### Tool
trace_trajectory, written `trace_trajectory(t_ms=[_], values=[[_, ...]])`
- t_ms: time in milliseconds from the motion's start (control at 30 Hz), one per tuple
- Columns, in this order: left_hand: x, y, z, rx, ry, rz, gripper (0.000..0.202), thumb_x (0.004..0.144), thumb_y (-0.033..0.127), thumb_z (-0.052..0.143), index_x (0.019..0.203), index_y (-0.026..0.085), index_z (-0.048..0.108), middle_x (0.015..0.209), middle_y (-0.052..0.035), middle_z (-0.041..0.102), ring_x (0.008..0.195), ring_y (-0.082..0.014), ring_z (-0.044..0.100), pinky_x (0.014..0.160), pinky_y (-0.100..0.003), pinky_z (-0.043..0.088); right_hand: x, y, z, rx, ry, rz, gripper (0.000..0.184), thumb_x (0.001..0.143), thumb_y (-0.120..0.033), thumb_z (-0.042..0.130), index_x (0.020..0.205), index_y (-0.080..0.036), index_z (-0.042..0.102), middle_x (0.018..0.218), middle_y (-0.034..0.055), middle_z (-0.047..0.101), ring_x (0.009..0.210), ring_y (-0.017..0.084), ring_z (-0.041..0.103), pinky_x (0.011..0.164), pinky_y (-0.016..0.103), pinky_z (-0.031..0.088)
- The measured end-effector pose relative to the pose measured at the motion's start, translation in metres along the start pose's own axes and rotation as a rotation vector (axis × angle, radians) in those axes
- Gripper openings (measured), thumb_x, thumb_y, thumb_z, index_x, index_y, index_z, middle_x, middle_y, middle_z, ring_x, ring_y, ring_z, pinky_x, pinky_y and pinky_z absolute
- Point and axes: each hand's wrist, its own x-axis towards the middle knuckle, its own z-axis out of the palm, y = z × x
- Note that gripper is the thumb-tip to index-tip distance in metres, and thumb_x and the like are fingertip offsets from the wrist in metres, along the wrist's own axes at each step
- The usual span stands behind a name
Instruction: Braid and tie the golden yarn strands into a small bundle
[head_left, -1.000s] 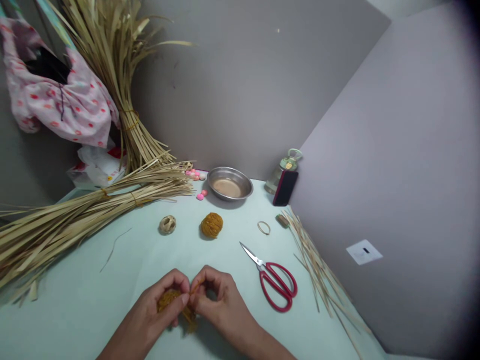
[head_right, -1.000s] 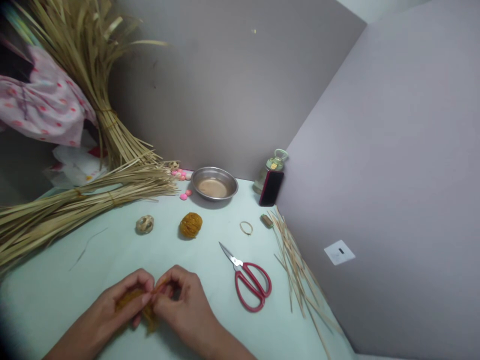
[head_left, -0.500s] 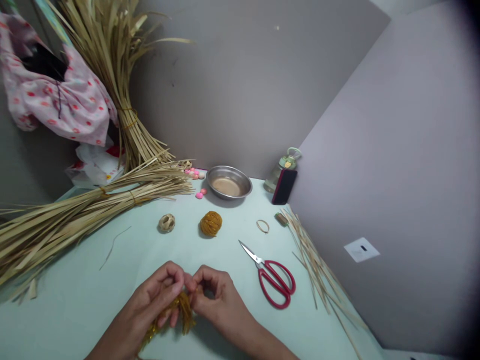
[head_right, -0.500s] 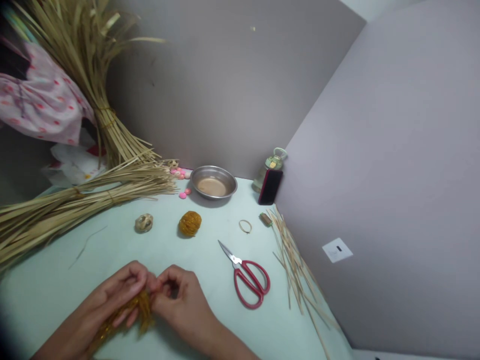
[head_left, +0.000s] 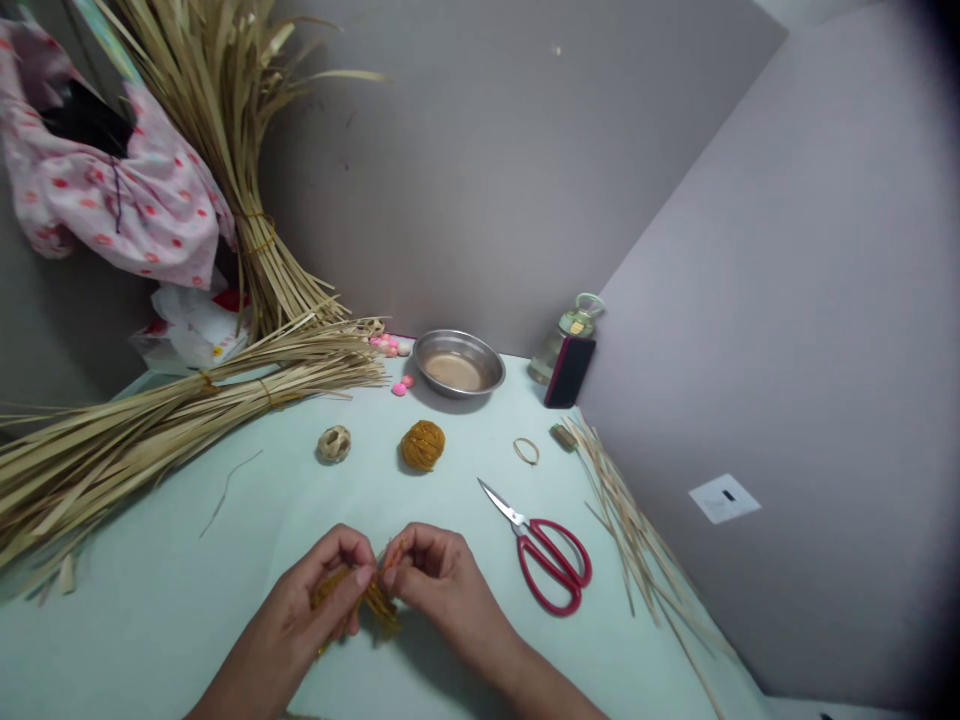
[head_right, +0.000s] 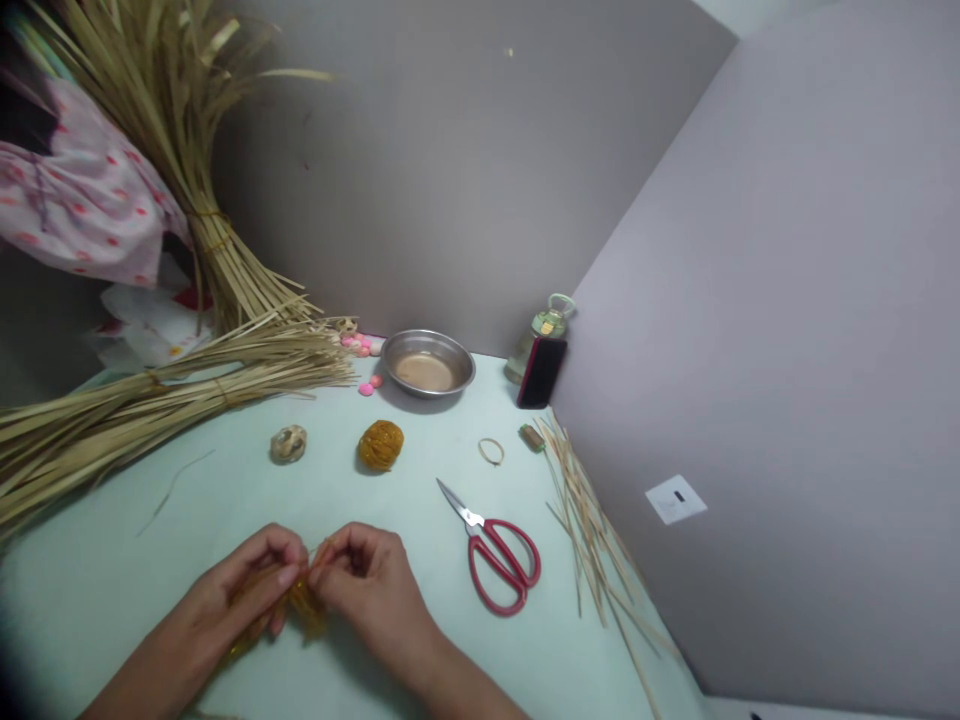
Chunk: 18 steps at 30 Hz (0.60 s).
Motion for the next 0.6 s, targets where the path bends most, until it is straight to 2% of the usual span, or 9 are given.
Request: trace_trajectory(t_ms=[267,367,600], values=[[0.0022,0.0029,-0.0003,0.065,-0.004,0.007,0.019,0.086,0.042,0.061,0.08,0.024,0.058,0.065,0.0055,0.053,0.06,-0.0152,0.05,0.057,-0.024,0.041,-0.0006,0.002,0.0008,-0.045,0.014,-0.017,0.019,0.066,-0.026,0.076,0.068,-0.014,0.061,0.059,-0.0037,0.051,0.054,0.007,0.037,0.055,0.022,0.029],[0.0015,0.0024,-0.0009,0.057,-0.003,0.011,0.022,0.087,0.043,0.058,0.077,0.024,0.057,0.06,0.0062,0.049,0.057,-0.0147,0.047,0.055,-0.024,0.037,-0.0009,0.0039,0.0006,-0.066,0.007,-0.005,0.021,0.066,-0.028,0.076,0.068,-0.015,0.06,0.058,-0.0048,0.048,0.053,0.007,0.036,0.054,0.023,0.027],[0.0025,-0.004,-0.0017,-0.054,-0.016,-0.037,0.031,0.091,0.052,0.051,0.081,0.023,0.055,0.056,0.0077,0.046,0.053,-0.0131,0.041,0.051,-0.024,0.03,-0.0007,0.0042,0.0005,-0.046,-0.024,0.02,0.025,0.067,-0.033,0.076,0.068,-0.013,0.06,0.059,-0.0032,0.052,0.054,0.007,0.04,0.057,0.023,0.03]])
